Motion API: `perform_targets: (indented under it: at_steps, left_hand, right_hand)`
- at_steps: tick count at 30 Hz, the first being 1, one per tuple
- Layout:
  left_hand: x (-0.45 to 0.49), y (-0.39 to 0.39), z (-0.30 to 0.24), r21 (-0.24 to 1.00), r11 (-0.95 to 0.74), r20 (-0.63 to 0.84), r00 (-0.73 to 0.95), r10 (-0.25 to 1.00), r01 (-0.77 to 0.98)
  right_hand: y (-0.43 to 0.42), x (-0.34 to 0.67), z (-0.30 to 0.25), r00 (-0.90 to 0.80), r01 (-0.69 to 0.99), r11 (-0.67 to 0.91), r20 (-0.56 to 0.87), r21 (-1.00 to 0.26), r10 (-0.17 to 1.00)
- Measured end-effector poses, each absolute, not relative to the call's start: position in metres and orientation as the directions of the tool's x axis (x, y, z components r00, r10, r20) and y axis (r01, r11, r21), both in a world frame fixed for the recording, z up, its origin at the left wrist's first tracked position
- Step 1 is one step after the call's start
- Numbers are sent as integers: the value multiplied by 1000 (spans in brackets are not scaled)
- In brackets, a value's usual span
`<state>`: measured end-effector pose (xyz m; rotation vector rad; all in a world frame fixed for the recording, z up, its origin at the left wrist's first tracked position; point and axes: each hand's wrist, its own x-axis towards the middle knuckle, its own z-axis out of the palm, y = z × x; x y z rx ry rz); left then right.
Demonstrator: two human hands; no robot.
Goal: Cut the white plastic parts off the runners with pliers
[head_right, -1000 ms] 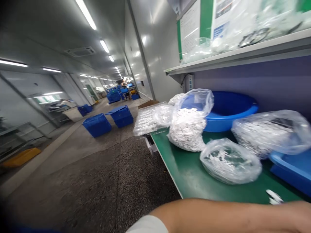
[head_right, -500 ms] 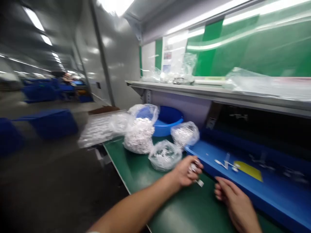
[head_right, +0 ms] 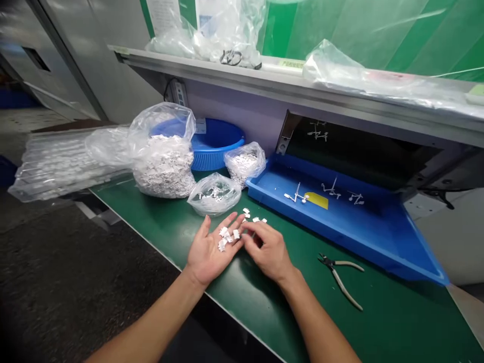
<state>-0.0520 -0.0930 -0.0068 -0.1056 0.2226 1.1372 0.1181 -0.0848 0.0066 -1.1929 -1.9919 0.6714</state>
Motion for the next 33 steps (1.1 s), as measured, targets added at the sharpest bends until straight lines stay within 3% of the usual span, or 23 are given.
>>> perform_targets:
  at_steps: [5,33]
  left_hand:
    - [-56,-105,-20,10,428,-244,413,877,-904]
    - [-54,-104,-24,-94,408,-208,419,884,-908]
  right_hand:
    - [-94,98,2,-481,554,479,208,-681,852]
    - [-91,98,-10,-342,713,441,279,-545,897]
